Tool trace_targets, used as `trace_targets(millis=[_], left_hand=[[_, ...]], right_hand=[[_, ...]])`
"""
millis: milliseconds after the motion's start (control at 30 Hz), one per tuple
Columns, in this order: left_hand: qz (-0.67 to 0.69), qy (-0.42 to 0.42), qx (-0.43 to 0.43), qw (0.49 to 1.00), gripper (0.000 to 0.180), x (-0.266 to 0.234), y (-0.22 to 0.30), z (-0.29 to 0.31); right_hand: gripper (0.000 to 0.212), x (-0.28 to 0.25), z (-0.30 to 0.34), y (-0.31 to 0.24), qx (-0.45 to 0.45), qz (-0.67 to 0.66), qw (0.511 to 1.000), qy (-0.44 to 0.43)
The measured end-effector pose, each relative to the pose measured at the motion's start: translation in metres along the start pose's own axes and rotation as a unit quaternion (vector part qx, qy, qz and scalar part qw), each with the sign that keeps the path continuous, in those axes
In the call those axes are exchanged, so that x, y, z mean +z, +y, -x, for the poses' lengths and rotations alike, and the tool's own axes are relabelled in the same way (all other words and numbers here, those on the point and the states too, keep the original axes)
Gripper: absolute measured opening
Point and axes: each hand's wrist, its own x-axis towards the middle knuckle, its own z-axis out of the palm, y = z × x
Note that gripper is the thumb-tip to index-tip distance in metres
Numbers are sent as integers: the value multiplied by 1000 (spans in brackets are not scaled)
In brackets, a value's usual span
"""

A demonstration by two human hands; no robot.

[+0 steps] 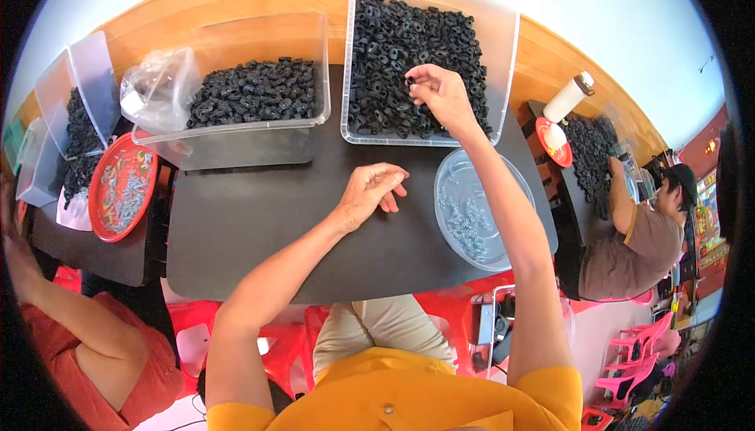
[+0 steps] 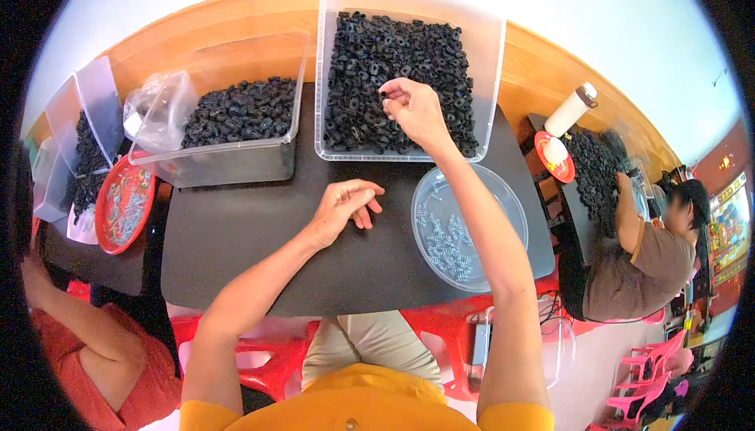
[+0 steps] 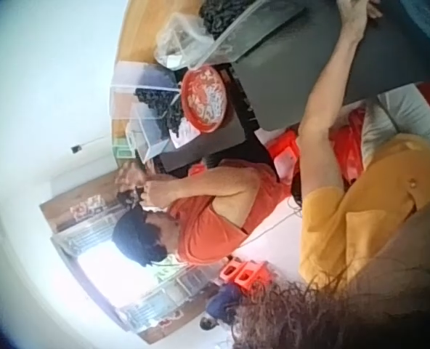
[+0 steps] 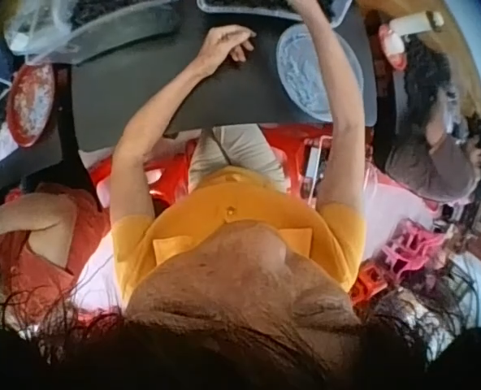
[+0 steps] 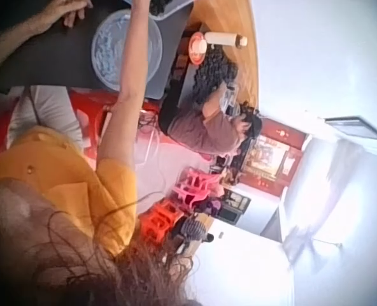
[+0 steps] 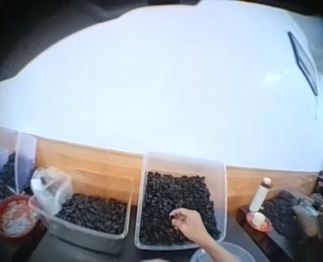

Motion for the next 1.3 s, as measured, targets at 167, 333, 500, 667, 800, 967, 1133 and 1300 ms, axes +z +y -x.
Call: trace_targets(millis=[167,333,500,667,800,967,1133,1300], left_hand=[[23,2,2,1000,32,-5,-5,0],[78,-79,-15,994,30,-6,3,-1],[192,-107,-6,975,30,4,4,0],[170,-112,-20,979,22,-4,-4,-2],[105,-86,-48,990,15,-9,-2,-1],[107,-86,-37,990,14,-4,-1,-1],[109,-100,-34,988,18,-4,-1,1],[118,-113,-14,986,19,-5,-2,0]], right_hand=[[19,0,82,-30,50,-197,976,-76],[19,32,166,-29,75,-99,992,37],[16,55,175,-37,-30,52,985,161],[20,59,178,-37,7,77,984,163],[22,22,178,-35,-11,141,980,144],[13,-53,164,39,138,359,914,127],[9,-66,158,58,226,398,888,39],[5,-69,156,66,192,403,894,40]])
